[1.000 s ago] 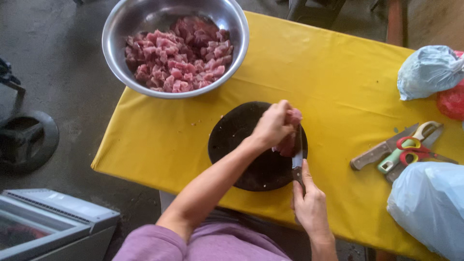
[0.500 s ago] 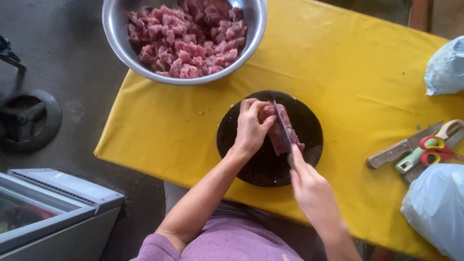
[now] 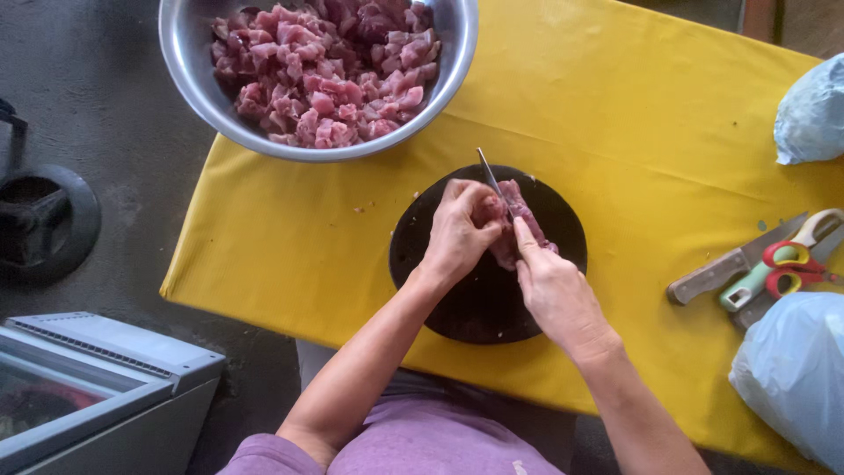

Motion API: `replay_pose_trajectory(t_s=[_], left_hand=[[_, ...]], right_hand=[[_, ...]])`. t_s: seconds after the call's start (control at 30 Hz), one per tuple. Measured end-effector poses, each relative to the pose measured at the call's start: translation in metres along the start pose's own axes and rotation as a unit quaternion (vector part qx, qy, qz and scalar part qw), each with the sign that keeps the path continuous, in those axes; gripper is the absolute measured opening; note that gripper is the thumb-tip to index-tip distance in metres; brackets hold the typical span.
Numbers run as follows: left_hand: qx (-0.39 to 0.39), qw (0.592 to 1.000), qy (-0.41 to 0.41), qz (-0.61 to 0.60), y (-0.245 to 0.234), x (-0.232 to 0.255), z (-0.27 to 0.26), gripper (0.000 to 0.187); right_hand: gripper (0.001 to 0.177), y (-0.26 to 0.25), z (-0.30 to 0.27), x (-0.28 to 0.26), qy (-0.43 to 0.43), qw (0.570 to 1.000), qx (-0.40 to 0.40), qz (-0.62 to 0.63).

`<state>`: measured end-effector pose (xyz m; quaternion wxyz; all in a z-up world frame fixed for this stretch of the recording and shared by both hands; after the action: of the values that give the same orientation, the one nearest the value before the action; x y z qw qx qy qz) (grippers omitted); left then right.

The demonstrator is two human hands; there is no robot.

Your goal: The person cuts raw meat into small pieces on a black cutting board using a knife. The cut pieces are placed into a metal bowl. A second person briefly assists by moving a pile of cut meat aside.

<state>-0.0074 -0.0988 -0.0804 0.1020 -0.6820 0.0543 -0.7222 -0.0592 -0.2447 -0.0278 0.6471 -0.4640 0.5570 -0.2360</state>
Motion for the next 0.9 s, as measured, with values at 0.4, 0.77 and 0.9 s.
replay_pose_trajectory(t_s=[0.4, 0.77, 0.9], left_hand=[[0.034, 0.986, -0.05, 0.157, 0.003, 0.01, -0.012, 0.033], [-0.035, 0.983, -0.056, 0.17, 0.01, -0.002, -0.008, 0.029], [0.012, 0.984, 0.003, 0.18, 0.001, 0.0, -0.004, 0.033]], right_hand=[[0.06, -0.006, -0.052, 0.002, -0.024, 0.999, 0.023, -0.009], [0.057, 0.014, -0.024, 0.015, -0.033, 0.997, 0.015, -0.067], [0.059, 0.011, -0.01, 0.011, -0.062, 0.996, 0.043, -0.038]])
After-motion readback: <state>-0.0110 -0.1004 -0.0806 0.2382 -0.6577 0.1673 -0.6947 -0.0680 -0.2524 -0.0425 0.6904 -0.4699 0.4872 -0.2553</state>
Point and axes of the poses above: each hand's wrist, its own z-axis towards the middle knuckle, its own y-axis out of the palm, x = y × z, the point moved 6 cm from there along z, towards the middle knuckle, and after that the axes turned 6 degrees about -y, right-handed, at the moved point
